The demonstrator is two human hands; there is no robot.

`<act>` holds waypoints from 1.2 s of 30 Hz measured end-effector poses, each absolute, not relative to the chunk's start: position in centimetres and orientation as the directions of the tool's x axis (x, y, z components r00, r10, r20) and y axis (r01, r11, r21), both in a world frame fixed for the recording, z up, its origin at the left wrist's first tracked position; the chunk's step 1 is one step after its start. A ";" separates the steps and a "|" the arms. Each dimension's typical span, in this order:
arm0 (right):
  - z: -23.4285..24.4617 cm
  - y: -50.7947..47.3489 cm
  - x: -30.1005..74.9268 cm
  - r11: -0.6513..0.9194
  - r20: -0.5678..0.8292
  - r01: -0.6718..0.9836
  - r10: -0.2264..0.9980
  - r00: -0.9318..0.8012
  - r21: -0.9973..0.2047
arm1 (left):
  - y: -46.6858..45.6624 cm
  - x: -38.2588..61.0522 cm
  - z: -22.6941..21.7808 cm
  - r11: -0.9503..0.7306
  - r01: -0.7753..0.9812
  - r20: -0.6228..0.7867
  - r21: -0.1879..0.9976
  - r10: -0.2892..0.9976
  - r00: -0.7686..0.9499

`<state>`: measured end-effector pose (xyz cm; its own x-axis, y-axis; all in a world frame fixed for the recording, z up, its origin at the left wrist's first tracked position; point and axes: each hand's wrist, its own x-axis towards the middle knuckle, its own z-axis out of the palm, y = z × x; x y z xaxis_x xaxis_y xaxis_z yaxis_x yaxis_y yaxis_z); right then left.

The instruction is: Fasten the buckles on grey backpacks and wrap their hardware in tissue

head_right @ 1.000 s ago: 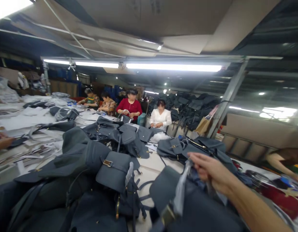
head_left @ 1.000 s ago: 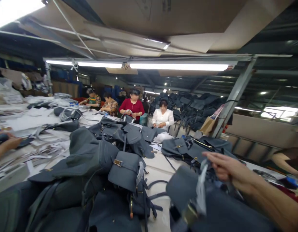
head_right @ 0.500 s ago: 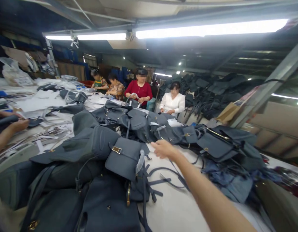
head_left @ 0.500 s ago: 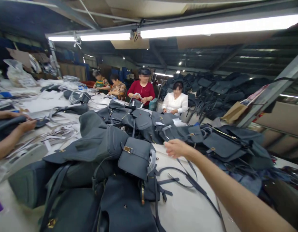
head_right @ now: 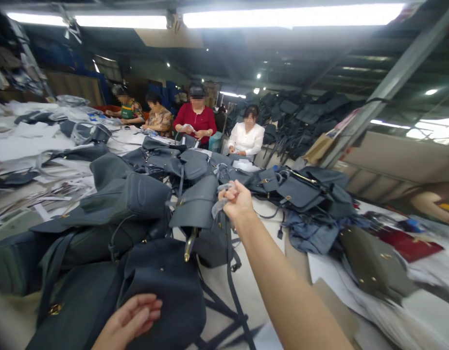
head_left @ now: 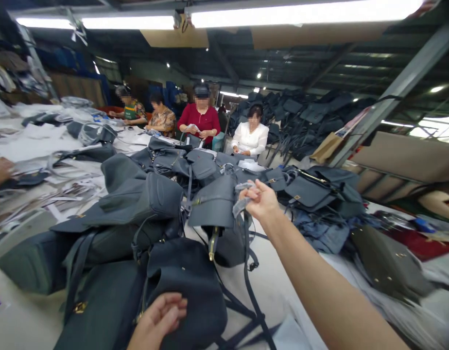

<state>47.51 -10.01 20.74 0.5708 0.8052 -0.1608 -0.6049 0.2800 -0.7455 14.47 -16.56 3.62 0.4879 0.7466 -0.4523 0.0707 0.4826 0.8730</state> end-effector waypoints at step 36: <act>3.2 -39.0 47.3 -0.035 -0.382 -0.486 0.667 0.640 -0.873 | -23.3 16.9 -3.5 -0.550 0.671 -0.395 0.497 0.545 0.739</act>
<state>47.33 -39.05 3.23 0.6397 0.6667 -0.3824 -0.4859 -0.0347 -0.8733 16.86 -23.29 -3.52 0.7393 0.5451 -0.3954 0.6713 -0.5497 0.4973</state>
